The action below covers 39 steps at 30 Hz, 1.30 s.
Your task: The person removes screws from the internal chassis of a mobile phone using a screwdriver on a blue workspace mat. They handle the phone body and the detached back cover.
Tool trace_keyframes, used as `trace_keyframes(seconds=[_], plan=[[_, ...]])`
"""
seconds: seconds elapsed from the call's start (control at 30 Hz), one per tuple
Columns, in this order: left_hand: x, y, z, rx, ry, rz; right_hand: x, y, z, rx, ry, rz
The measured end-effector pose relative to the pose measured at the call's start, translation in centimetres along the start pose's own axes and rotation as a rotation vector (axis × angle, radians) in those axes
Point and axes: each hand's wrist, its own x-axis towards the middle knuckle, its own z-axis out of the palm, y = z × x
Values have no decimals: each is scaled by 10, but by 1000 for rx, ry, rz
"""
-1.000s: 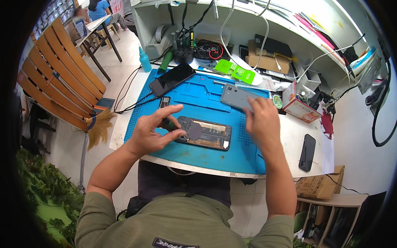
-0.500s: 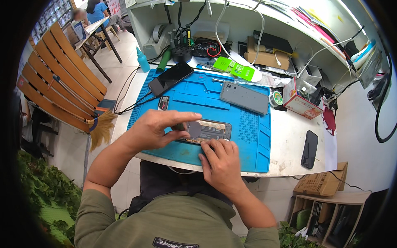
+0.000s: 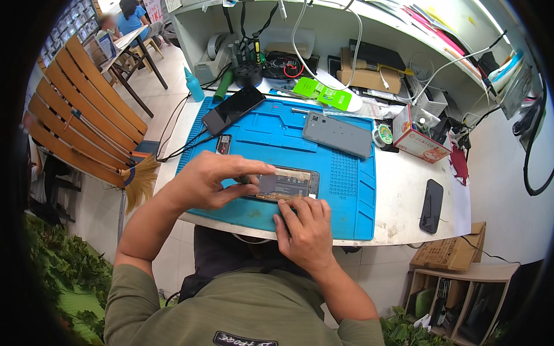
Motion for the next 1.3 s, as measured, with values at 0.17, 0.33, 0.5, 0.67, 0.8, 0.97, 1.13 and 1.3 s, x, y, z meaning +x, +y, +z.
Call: trace_keyframes(seconds=[0.17,0.33,0.5,0.67,0.8,0.97,1.13,1.3], plan=[[2,-2,1,-70,23,16,-1,2,1,12,23,17],[0,-6,7,78,83,43,1,2,2,33,32,25],[-4,0,5,163,60,35,1,1,1,49,30,19],[-2,-2,3,94,-15,79,1,1,-1,46,16,22],[-2,-2,2,149,15,43,0,0,1,43,3,24],[0,-2,0,223,10,-10,-1,1,-1,31,5,26],[-1,0,-2,186,-20,-35,-1,1,-1,56,16,25],[-1,-3,-3,101,10,-14,-2,0,-8,171,16,12]])
